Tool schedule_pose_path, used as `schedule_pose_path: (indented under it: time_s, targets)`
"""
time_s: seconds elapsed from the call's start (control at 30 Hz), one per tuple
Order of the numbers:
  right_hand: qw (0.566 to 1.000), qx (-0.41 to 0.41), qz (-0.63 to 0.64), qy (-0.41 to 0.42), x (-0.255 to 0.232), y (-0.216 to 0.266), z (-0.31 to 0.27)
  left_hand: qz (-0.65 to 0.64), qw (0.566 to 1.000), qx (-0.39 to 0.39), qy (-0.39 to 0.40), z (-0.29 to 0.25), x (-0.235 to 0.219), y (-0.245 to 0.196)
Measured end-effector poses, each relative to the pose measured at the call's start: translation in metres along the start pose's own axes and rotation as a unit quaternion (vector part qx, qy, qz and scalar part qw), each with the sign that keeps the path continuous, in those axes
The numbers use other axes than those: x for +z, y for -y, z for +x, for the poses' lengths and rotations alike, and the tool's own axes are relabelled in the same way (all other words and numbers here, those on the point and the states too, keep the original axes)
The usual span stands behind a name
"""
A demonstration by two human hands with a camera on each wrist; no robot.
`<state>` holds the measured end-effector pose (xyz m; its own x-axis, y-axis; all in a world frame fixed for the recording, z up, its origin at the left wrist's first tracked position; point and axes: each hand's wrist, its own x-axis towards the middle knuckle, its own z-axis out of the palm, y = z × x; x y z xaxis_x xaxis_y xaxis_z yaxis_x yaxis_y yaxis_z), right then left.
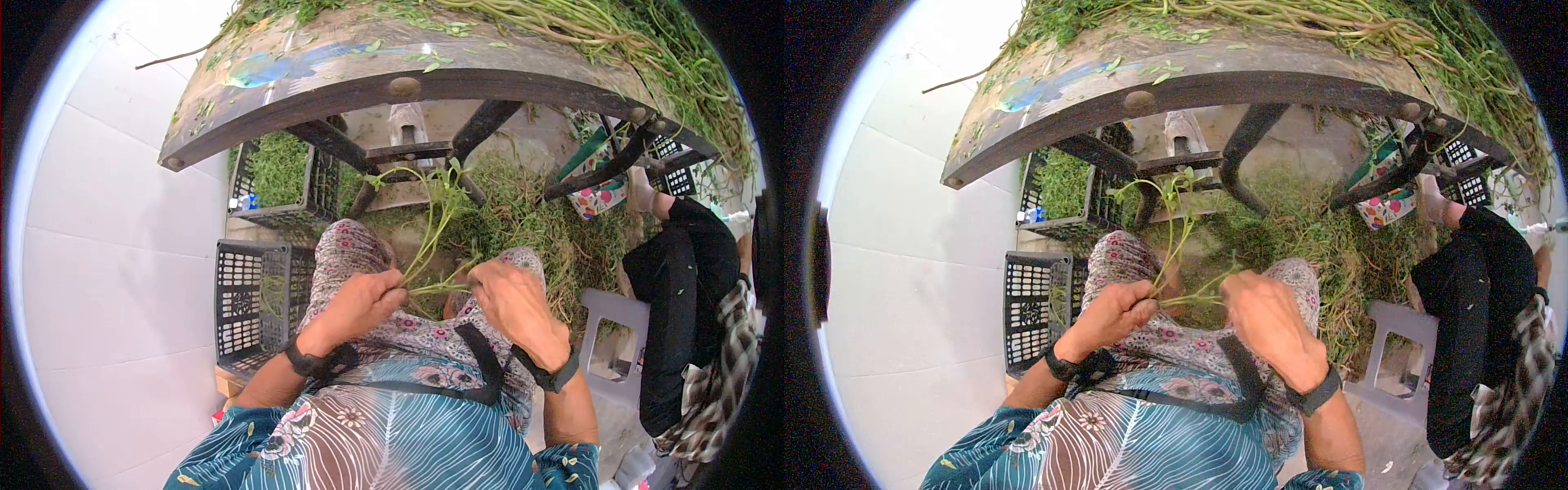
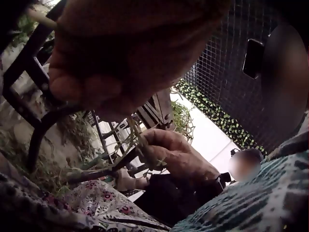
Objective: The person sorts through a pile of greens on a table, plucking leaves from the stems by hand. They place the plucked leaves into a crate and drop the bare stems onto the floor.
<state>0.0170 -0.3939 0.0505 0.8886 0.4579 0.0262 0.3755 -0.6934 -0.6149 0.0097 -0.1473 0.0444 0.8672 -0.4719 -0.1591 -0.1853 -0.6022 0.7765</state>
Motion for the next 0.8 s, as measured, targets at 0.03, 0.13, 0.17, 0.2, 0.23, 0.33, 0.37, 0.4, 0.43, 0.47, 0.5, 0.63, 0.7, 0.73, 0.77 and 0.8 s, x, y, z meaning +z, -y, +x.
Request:
schedule_pose_path:
  time_s: [0.03,0.13,0.17,0.2,0.23,0.33,0.37,0.4,0.43,0.47,0.5,0.63,0.7,0.73,0.77,0.8]
  targets:
    - [0.999,0.023,0.021,-0.013,0.002,0.001,0.001,-0.015,1.0,-0.016,0.012,-0.001,-0.001,-0.003]
    - [0.987,0.086,0.12,-0.062,0.009,-0.002,0.005,-0.065,0.996,-0.046,0.041,0.001,-0.001,-0.015]
    - [0.979,0.104,0.159,-0.08,0.012,-0.004,0.008,-0.082,0.995,-0.047,0.042,0.002,0.001,-0.017]
    - [0.957,0.145,0.225,-0.114,0.014,-0.01,0.011,-0.099,0.993,-0.048,0.043,0.002,0.002,-0.017]
    - [0.927,0.185,0.291,-0.146,0.016,-0.02,0.012,-0.12,0.99,-0.052,0.044,0.001,0.002,-0.017]
    - [0.751,0.28,0.558,-0.216,-0.001,-0.042,0.007,-0.177,0.981,-0.065,0.04,-0.002,-0.002,-0.014]
    - [0.735,0.277,0.582,-0.21,-0.006,-0.046,0.003,-0.192,0.978,-0.07,0.037,-0.004,-0.004,-0.013]
    - [0.72,0.274,0.604,-0.204,-0.01,-0.047,-0.001,-0.209,0.975,-0.074,0.033,-0.004,-0.006,-0.012]
    - [0.728,0.275,0.6,-0.185,-0.008,-0.046,-0.004,-0.215,0.973,-0.078,0.037,-0.004,-0.006,-0.01]
    - [0.737,0.276,0.595,-0.165,-0.006,-0.042,-0.008,-0.221,0.971,-0.081,0.042,-0.004,-0.005,-0.009]
    - [0.745,0.276,0.59,-0.144,-0.003,-0.039,-0.011,-0.227,0.969,-0.085,0.046,-0.003,-0.005,-0.008]
    - [0.895,0.197,0.397,-0.042,0.015,-0.016,-0.011,-0.245,0.963,-0.093,0.058,-0.001,-0.003,-0.012]
    - [0.929,0.143,0.34,-0.024,0.017,0.0,-0.007,-0.244,0.963,-0.092,0.063,0.0,-0.001,-0.01]
    - [0.948,0.115,0.295,-0.015,0.018,-0.001,-0.006,-0.246,0.963,-0.094,0.056,0.0,-0.002,-0.012]
    - [0.965,0.087,0.249,-0.005,0.019,-0.004,-0.004,-0.249,0.963,-0.096,0.049,0.0,-0.003,-0.015]
    - [0.978,0.058,0.201,0.005,0.019,-0.006,-0.003,-0.252,0.962,-0.098,0.041,0.0,-0.004,-0.016]
